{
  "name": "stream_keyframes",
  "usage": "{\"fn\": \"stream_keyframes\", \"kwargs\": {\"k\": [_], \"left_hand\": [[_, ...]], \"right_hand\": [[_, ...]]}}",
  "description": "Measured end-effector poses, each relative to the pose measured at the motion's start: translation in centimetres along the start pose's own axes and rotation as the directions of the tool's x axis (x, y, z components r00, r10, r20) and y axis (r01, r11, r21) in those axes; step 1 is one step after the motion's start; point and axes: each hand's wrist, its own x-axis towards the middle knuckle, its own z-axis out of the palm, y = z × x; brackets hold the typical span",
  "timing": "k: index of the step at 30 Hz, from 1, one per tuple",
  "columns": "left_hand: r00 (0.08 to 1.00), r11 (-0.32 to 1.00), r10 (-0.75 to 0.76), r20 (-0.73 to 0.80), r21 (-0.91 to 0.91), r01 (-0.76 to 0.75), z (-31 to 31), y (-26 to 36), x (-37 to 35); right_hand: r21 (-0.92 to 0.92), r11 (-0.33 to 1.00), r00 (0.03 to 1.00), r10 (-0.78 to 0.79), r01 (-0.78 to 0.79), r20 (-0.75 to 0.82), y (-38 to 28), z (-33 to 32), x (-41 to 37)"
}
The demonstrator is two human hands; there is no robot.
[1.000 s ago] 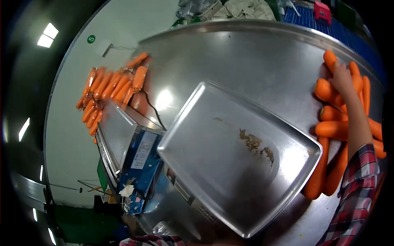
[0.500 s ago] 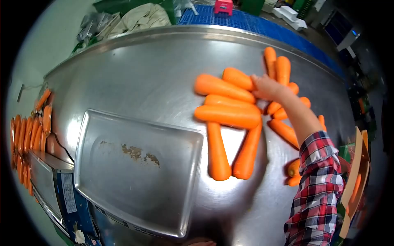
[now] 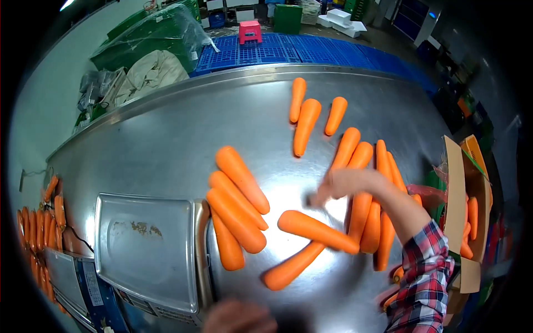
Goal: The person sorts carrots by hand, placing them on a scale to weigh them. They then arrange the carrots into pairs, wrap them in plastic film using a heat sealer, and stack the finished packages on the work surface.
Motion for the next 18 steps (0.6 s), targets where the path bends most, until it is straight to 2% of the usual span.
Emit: {"fn": "stream_keyframes", "kwargs": {"k": [1,2,3,4,6,7,8,10,13,16,18], "left_hand": [[0.993,0.999,-0.03,0.119,-0.035,0.034,0.4,-3.4,1.5],[0.977,0.989,-0.102,0.186,0.121,0.08,0.4,-5.8,3.0],[0.952,0.955,-0.173,0.251,0.28,0.099,0.1,-8.0,6.1],[0.94,0.903,-0.241,0.24,0.411,0.127,0.9,-11.1,8.0],[0.874,0.765,-0.438,0.211,0.598,0.239,3.3,-18.4,9.7],[0.812,0.682,-0.553,0.188,0.662,0.311,4.2,-21.5,10.3],[0.737,0.658,-0.652,0.179,0.615,0.434,4.7,-23.1,11.0],[0.529,0.548,-0.824,0.201,0.52,0.655,6.4,-26.0,11.3],[0.496,0.525,-0.844,0.203,0.499,0.69,7.6,-25.4,13.1],[0.468,0.505,-0.86,0.202,0.463,0.728,8.1,-25.3,13.1],[0.477,0.52,-0.853,0.213,0.436,0.735,8.0,-23.9,12.2]], "right_hand": [[-0.101,0.995,0.908,-0.061,0.02,-0.414,2.5,-1.9,2.4],[-0.198,0.98,0.654,-0.146,-0.006,-0.742,4.7,-3.9,4.8],[-0.239,0.964,0.417,-0.17,-0.119,-0.893,6.1,-5.8,7.3],[-0.245,0.94,0.149,-0.214,-0.238,-0.965,6.3,-7.6,9.7],[0.085,0.929,0.138,0.143,-0.359,-0.98,3.2,-10.3,11.9],[0.171,0.958,0.242,0.226,-0.23,-0.944,1.9,-11.6,12.4],[0.272,0.957,0.353,0.292,-0.105,-0.889,1.4,-12.8,13.6],[0.06,0.936,0.298,0.171,-0.348,-0.939,3.1,-12.9,19.8],[-0.09,0.824,0.239,0.056,-0.559,-0.969,4.6,-12.0,22.5],[-0.176,0.809,0.347,0.036,-0.561,-0.937,5.5,-10.3,19.6],[-0.234,0.874,0.419,-0.039,-0.425,-0.907,6.8,-7.0,15.1]]}}
